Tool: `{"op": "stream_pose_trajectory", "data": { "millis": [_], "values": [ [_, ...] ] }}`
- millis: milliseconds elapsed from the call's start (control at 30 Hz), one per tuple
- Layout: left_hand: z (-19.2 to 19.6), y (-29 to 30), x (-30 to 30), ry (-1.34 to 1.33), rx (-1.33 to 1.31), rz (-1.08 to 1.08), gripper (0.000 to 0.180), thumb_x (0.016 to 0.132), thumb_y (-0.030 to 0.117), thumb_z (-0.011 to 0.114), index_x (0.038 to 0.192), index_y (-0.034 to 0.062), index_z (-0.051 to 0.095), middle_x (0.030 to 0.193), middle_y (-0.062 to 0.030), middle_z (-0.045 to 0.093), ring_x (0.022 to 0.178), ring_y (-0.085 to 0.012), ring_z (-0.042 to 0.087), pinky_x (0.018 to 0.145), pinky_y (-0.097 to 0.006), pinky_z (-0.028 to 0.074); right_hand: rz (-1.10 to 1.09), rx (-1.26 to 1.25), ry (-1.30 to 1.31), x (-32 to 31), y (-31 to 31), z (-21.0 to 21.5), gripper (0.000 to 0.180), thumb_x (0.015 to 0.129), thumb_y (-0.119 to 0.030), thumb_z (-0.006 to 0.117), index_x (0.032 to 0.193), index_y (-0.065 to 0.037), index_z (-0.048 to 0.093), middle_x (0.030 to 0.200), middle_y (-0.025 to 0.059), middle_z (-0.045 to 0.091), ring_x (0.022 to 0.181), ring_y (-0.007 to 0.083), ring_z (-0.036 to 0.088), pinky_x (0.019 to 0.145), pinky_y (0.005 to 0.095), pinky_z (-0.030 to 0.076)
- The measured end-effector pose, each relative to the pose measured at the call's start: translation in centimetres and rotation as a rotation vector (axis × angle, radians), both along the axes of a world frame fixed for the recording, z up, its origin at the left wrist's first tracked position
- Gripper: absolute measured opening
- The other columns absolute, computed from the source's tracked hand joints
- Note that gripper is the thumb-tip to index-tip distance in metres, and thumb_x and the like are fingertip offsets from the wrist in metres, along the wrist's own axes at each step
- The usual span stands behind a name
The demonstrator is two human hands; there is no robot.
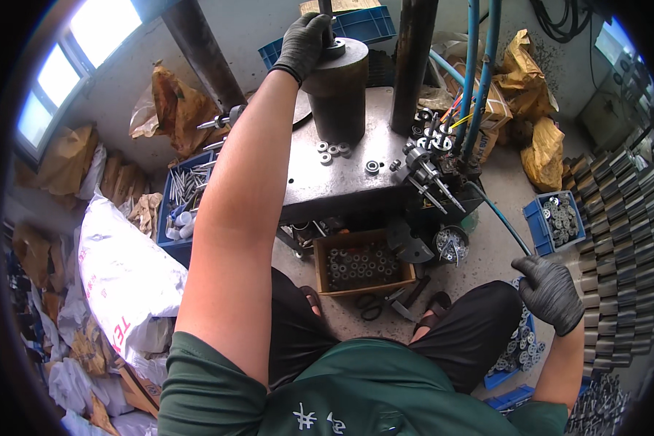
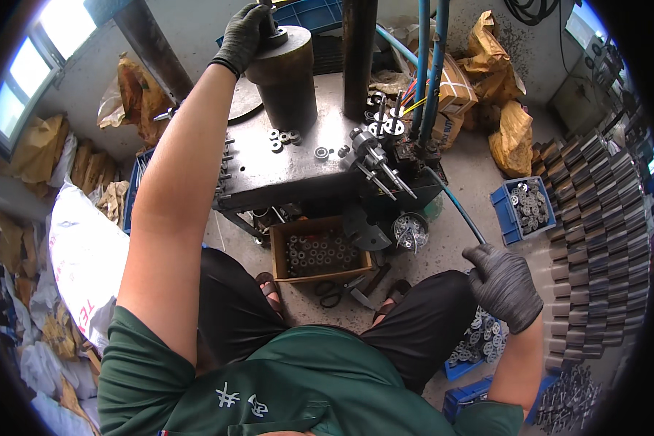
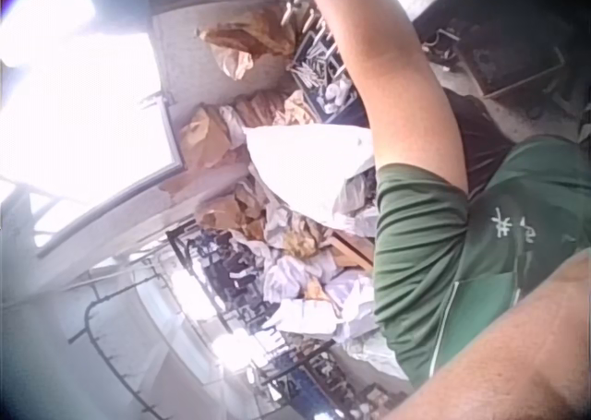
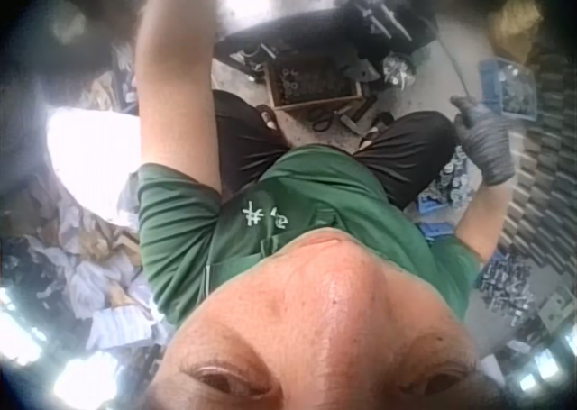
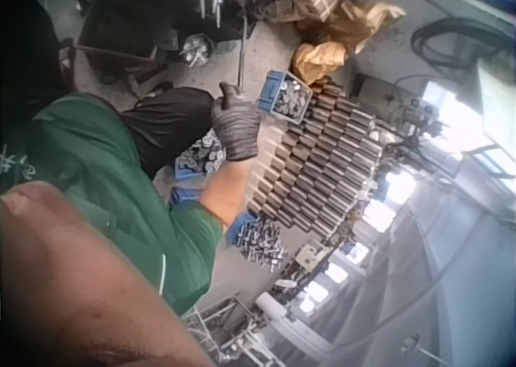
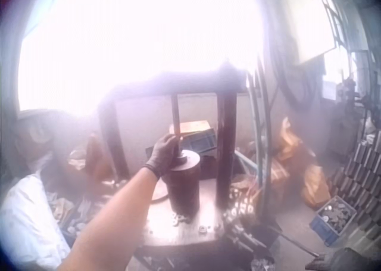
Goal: Assembling metal components using a manual press machine.
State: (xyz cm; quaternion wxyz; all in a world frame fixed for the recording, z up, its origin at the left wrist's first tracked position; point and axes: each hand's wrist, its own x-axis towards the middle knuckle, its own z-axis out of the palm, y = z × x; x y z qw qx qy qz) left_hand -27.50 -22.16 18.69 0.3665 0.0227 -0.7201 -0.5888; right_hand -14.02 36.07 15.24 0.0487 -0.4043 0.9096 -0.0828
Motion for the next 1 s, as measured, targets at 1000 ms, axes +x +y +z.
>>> {"op": "stream_pose_trajectory", "data": {
  "millis": [1000],
  "values": [
    [-0.3,1.0,0.2,0.018,-0.068,0.041,0.036,0.096,0.029,0.061,0.119,0.0028,0.068,0.094,-0.0061,0.070,0.084,-0.0137,0.065,0.081,-0.028,0.053,-0.128,-0.449,0.413,-6.2,-3.8,4.4,0.021,0.095,-0.004,0.060,0.114,-0.001,0.069,0.096,0.0191,0.071,0.090,0.0331,0.072,0.080,0.0374,0.056]
  ]
}}
